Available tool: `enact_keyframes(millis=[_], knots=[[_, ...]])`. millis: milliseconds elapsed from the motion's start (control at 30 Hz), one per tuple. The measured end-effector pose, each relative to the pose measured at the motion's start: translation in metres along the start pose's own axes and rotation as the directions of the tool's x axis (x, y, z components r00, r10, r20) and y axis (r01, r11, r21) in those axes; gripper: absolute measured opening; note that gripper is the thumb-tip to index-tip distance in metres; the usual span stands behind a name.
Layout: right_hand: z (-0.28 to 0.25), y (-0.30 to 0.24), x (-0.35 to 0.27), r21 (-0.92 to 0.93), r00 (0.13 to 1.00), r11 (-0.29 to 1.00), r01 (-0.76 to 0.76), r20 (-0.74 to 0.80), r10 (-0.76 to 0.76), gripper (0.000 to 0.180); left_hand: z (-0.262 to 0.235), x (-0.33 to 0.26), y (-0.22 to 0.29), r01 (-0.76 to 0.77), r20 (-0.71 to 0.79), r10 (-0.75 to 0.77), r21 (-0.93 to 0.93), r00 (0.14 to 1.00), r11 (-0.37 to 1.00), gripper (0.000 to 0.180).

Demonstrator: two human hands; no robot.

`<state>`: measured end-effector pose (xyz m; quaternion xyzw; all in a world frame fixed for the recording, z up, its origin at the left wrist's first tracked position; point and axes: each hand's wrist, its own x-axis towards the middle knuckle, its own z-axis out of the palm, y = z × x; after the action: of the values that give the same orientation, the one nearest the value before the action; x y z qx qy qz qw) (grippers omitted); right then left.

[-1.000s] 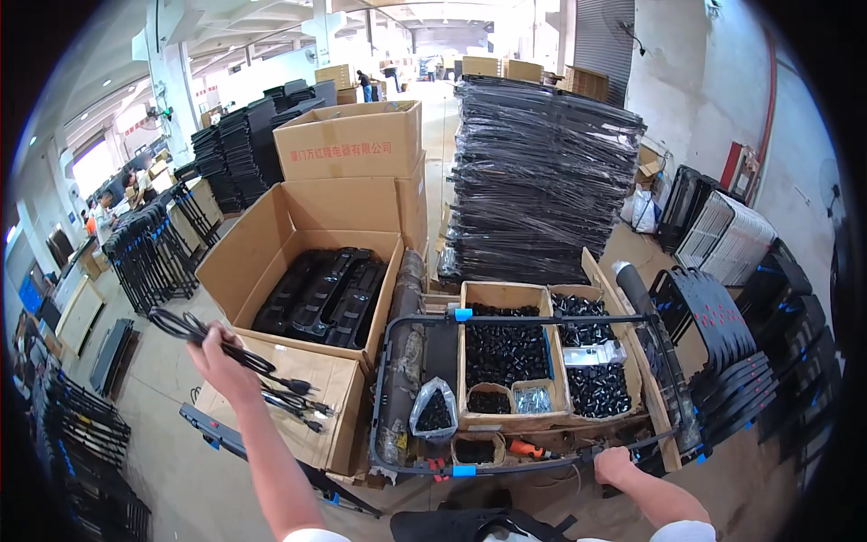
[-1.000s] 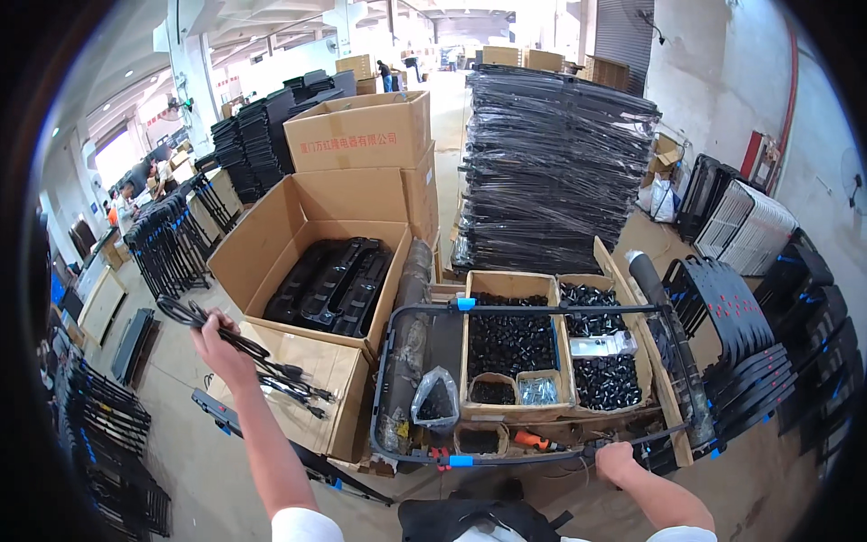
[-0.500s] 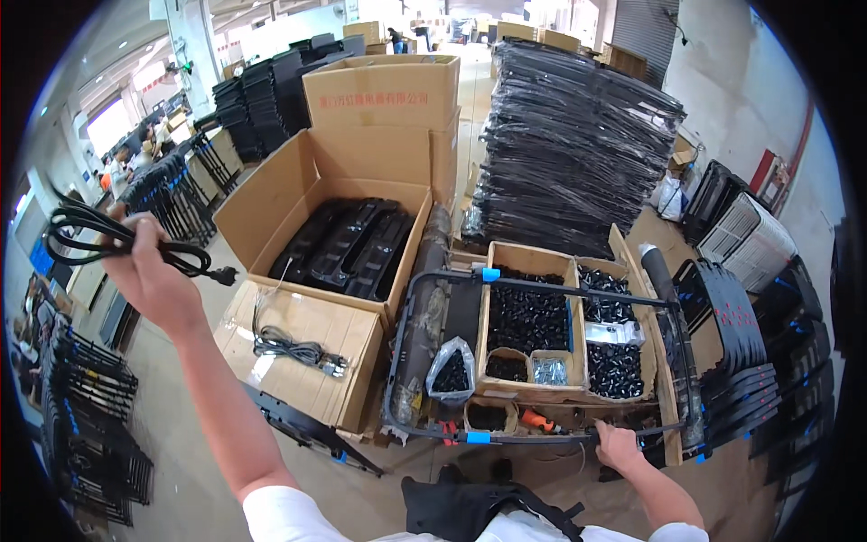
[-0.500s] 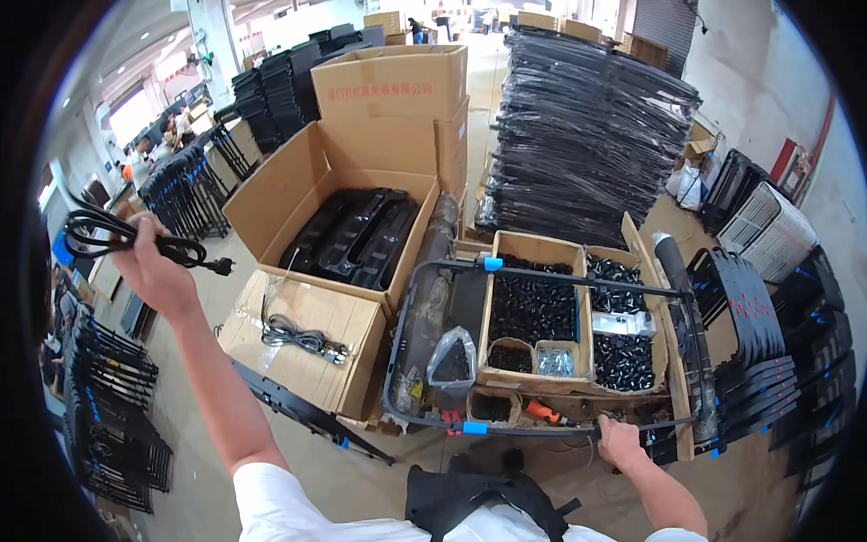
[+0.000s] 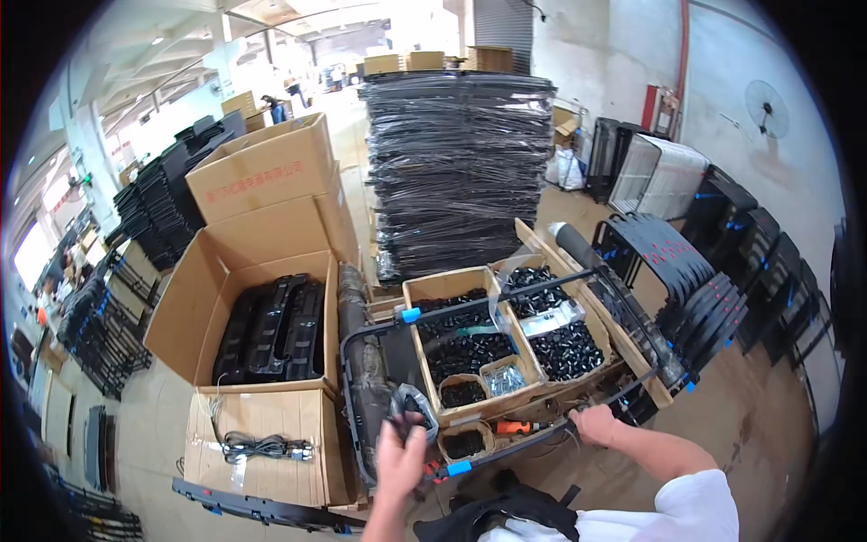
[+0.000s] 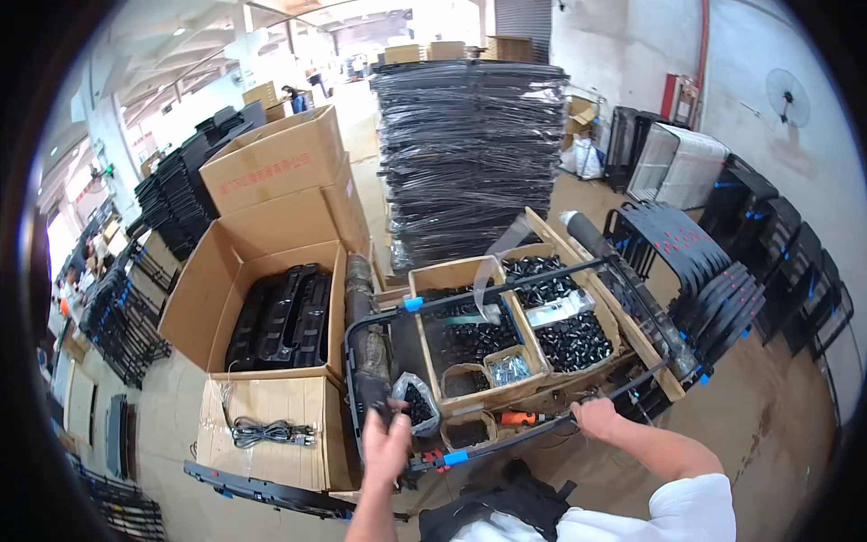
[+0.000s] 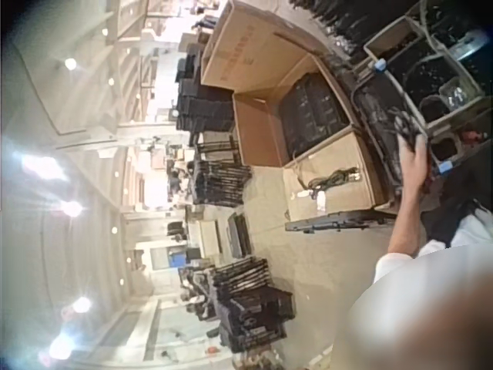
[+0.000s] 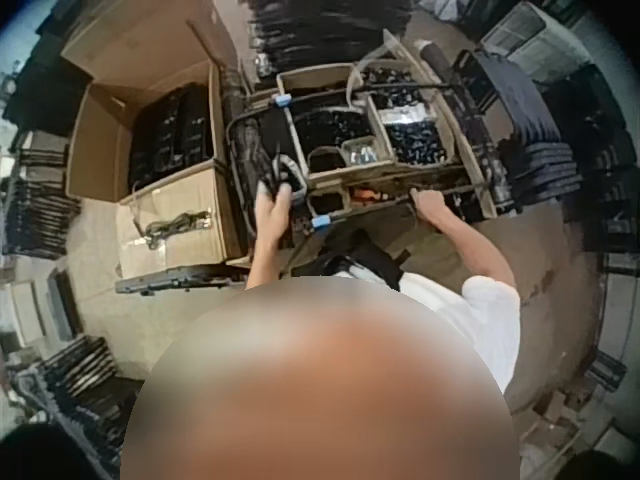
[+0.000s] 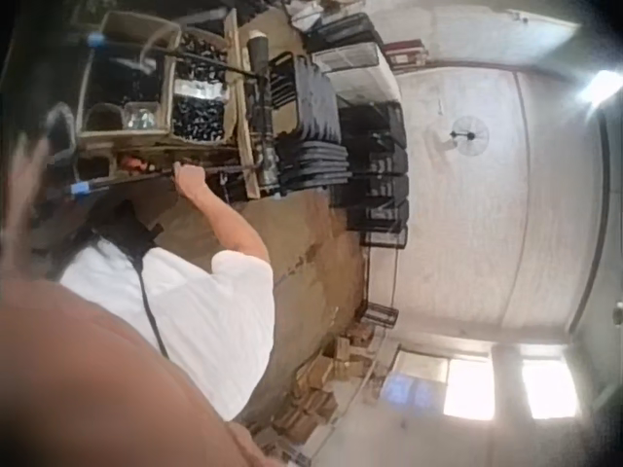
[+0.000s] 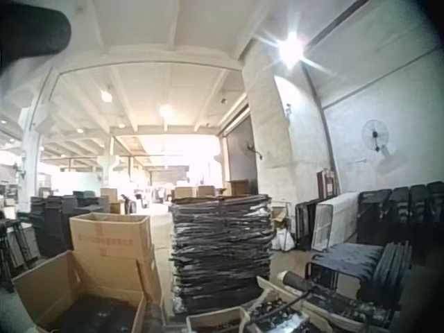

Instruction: Assemble small plastic components onto metal chair frames using a pneumatic tool.

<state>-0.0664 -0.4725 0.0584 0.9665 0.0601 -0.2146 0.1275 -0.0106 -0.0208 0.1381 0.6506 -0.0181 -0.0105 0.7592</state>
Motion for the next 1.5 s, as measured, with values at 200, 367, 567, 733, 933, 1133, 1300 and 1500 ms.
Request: enact_keyframes(millis=[200, 367, 567, 733, 933, 1133, 1300, 1500], knots=[[0.001, -0.004, 0.001, 0.104, 0.991, 0.991, 0.087, -0.106, -0.076, 0.033, 0.039, -0.029, -0.074, 0.015, 0.204, -0.071, 0.265, 0.976, 0.964, 0.03], [0.016, 0.0, 0.009, 0.344, 0.991, 0.937, 0.057, -0.13, -0.013, 0.038, 0.035, -0.036, -0.142, 0.064, 0.265, -0.22, 0.494, 0.939, 0.867, 0.045], [0.015, -0.007, 0.012, 0.35, 0.988, 0.936, -0.033, -0.133, 0.084, 0.045, 0.037, -0.037, -0.137, 0.066, 0.261, -0.219, 0.49, 0.94, 0.869, 0.045], [-0.063, -0.089, 0.017, 0.704, 0.947, 0.702, -0.106, 0.286, -0.144, 0.066, 0.039, -0.04, -0.139, 0.07, 0.227, -0.175, 0.408, 0.958, 0.911, 0.044], [-0.069, -0.16, 0.076, 0.836, 0.976, -0.541, -0.089, -0.036, -0.216, 0.046, 0.053, -0.043, -0.137, 0.013, 0.345, -0.125, 0.309, 0.93, 0.951, 0.034], [-0.098, -0.177, 0.099, 0.703, 0.996, -0.706, 0.088, -0.069, 0.055, 0.024, 0.051, -0.032, -0.139, 0.199, 0.395, -0.246, 0.156, 0.885, 0.967, 0.034], [-0.121, -0.163, 0.13, 0.387, 0.997, -0.922, -0.015, 0.077, 0.017, 0.024, 0.061, -0.022, -0.102, 0.518, 0.392, -0.438, -0.125, 0.809, 0.846, 0.037], [-0.156, -0.146, 0.168, 0.489, 0.979, -0.862, 0.134, 0.069, 0.192, 0.021, 0.085, -0.021, -0.105, 0.537, 0.357, -0.488, -0.048, 0.797, 0.842, 0.032]])
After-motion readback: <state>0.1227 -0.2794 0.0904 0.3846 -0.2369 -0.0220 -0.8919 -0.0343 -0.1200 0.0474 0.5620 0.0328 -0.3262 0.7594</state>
